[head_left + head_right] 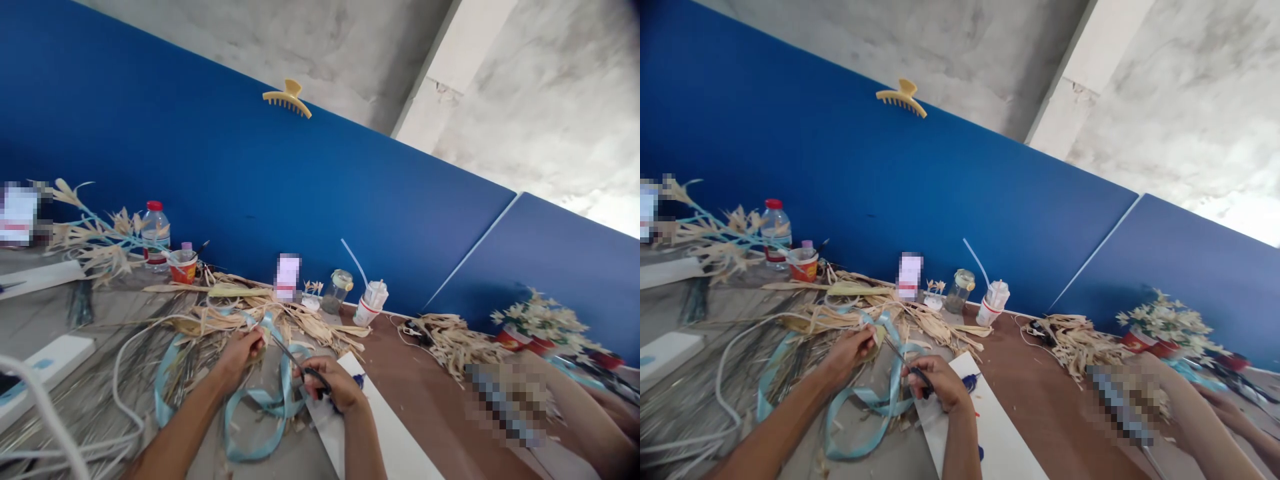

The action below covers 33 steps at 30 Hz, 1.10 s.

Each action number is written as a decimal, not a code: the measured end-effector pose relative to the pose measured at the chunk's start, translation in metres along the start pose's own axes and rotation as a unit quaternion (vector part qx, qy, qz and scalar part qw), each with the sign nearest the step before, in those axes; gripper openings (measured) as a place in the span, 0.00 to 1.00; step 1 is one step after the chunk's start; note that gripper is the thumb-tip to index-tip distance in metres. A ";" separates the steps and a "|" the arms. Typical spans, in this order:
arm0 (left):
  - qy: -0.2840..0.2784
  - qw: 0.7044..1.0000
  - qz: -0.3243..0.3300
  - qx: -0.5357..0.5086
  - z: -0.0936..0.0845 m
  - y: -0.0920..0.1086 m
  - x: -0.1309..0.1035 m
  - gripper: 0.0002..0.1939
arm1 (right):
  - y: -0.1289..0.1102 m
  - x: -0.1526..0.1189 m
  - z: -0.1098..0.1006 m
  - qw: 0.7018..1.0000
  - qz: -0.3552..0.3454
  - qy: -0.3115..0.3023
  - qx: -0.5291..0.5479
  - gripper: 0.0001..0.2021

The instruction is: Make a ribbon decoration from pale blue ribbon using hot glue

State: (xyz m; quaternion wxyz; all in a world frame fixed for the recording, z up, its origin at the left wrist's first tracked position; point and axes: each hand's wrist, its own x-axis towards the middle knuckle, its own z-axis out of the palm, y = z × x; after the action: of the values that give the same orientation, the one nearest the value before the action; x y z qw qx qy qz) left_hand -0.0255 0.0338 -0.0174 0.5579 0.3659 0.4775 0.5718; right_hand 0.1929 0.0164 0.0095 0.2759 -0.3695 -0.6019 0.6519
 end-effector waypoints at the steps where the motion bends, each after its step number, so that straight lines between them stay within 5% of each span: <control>1: -0.001 1.000 -0.001 -0.002 0.000 0.000 0.000 0.17 | 0.001 0.000 -0.001 1.000 0.003 -0.006 -0.001 0.15; 33: 0.013 0.996 -0.007 0.088 0.004 -0.002 0.001 0.15 | 0.006 0.007 0.000 0.998 0.040 -0.035 -0.023 0.16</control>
State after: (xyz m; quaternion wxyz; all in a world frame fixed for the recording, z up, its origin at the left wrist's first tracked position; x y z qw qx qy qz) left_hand -0.0214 0.0349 -0.0179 0.5213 0.4026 0.5354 0.5287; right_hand 0.1898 0.0213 0.0028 0.2197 -0.3761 -0.6108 0.6612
